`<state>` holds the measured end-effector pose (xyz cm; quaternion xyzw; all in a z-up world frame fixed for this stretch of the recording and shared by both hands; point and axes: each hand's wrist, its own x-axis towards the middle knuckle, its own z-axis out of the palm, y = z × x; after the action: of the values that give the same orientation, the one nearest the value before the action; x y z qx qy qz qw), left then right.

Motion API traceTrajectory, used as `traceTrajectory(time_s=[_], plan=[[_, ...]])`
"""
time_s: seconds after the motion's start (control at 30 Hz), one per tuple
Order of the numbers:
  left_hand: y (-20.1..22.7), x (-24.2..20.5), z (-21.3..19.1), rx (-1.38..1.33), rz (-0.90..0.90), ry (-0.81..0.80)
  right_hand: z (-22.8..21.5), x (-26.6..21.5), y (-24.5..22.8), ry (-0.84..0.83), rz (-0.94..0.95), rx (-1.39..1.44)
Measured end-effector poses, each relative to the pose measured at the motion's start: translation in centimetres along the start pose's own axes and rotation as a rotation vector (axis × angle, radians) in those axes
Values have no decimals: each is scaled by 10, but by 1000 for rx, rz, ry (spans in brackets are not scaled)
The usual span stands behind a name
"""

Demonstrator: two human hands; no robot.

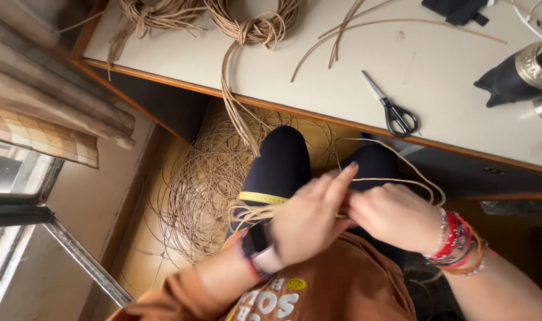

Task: Measuring, cutting, and bundling wicker strips for furniture making

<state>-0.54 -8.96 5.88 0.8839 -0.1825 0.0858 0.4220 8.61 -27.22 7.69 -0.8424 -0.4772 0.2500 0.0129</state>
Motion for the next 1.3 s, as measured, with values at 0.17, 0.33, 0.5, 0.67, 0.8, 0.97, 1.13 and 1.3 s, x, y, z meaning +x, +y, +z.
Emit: traceTrajectory(time_s=[0.17, 0.33, 0.5, 0.67, 0.8, 0.97, 1.13, 1.3], plan=[[-24, 6, -27, 236, -134, -331, -6, -22, 39, 65, 109, 195], [-112, -32, -58, 542, -202, -280, 5, -69, 106, -24, 232, 179], [-139, -41, -87, 600, -563, -359, 14, -77, 121, -137, 391, 208], [-66, -5, -32, 304, -280, -341, 28, -21, 57, -14, 180, 76], [-39, -4, 92, 545, -171, -32, 56, 8, 46, 26, 30, 188], [-65, -10, 0, 494, -162, -237, 30, -36, 75, -57, 177, 419], [-103, -26, -43, 444, -259, -456, 39, -72, 113, -120, 241, 447], [-129, -35, -44, 572, -279, -371, 28, -77, 115, -187, 370, 465]])
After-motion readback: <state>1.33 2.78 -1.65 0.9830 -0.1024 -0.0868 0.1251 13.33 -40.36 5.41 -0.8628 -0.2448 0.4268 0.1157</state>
